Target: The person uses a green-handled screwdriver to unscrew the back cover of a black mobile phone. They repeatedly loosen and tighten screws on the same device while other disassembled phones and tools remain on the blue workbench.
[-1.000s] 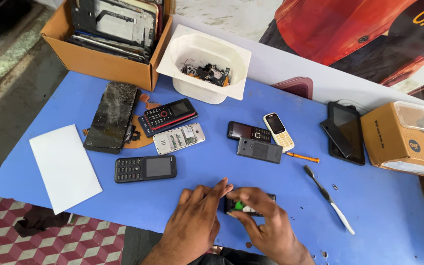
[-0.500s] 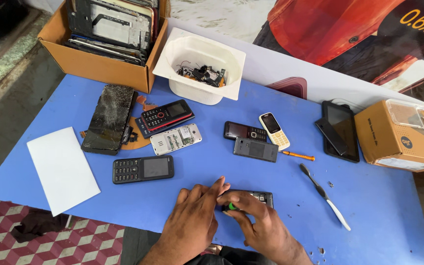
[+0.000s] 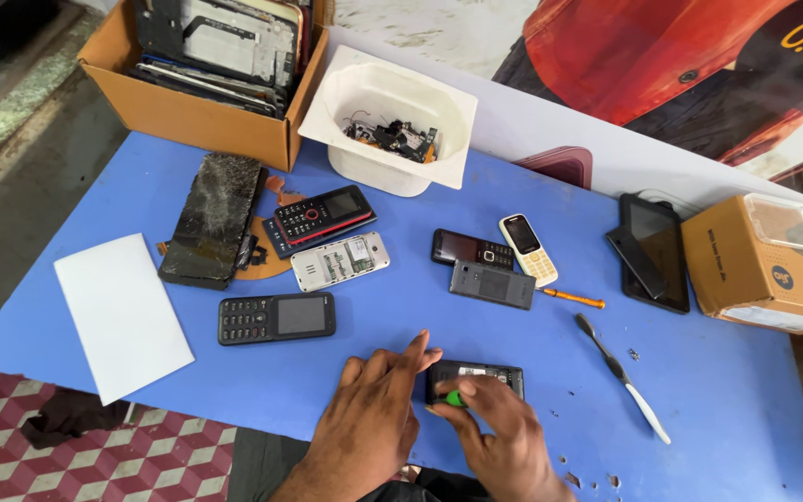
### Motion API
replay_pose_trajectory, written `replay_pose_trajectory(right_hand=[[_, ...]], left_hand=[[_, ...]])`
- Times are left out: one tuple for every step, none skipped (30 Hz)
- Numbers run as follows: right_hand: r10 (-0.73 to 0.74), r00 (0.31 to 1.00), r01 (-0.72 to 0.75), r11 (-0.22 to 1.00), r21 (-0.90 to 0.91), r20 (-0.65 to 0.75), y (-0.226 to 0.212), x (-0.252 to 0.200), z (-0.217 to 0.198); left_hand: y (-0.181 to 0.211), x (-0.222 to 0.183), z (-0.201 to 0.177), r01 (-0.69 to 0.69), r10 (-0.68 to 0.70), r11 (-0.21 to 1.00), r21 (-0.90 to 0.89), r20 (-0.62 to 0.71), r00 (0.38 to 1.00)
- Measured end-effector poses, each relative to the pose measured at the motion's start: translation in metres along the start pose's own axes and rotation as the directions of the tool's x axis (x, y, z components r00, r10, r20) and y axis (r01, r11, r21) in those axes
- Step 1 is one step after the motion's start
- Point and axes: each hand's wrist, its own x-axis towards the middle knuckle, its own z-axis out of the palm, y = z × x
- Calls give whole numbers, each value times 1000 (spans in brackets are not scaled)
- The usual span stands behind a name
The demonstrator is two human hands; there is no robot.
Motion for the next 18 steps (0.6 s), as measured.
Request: replay_pose_trajectory(right_hand=[[38,996,-45,995,87,78,1,3,-5],[72,985,-98,981,167,157,4,6,-11],[98,966,-157,958,242,237,5,7,-15],[49,976,-118,939,322,213,8,9,-14],[2,983,-77,914,399,184,12,12,-11],[-45,987,-32,881,472,152,15,14,-8],[-32,991,-28,895,445,127,16,13,-5],[-22,994,-24,907,421,105,16,10,-2],[-13,996,-21,918,396,83,15,7,1],[-19,999,1,936,352,47,14,4,5],[-27,1000,22,952,306,10,12,0,9],[-36,999,42,966,257,-29,11,-3,12],[-53,997,65,967,246,-55,9,-5,16],[-72,994,89,968,234,-79,8,-6,18],[-92,991,112,969,221,-102,6,-6,19],[-57,991,82,974,213,-124,4,-7,20],[-22,989,52,977,206,-145,2,-6,21],[12,986,21,980,198,-168,1,-5,21]], left_hand=[[0,-1,0,-12,12,1000,2,-22,1000],[0,-2,1,8,-8,1000,14,8,1000],[-1,-2,1,27,-28,999,27,37,999],[-1,-2,1,45,-48,998,40,66,997],[0,-2,1,50,-52,998,31,57,997],[0,-1,1,54,-55,998,22,45,997],[0,0,1,57,-58,998,13,34,998],[0,0,0,56,-56,998,-2,30,998],[0,0,0,54,-54,998,-17,25,998],[0,0,0,51,-50,998,-32,24,998],[0,0,0,52,-52,998,-33,18,998],[1,0,-1,50,-50,998,-34,12,999],[1,1,-1,48,-48,998,-35,6,999],[1,1,0,59,-58,997,-41,16,998],[1,2,0,70,-69,996,-47,26,997],[1,1,0,82,-80,995,-51,36,996],[1,1,0,73,-72,997,-37,29,997],[1,1,0,64,-63,998,-22,23,998]])
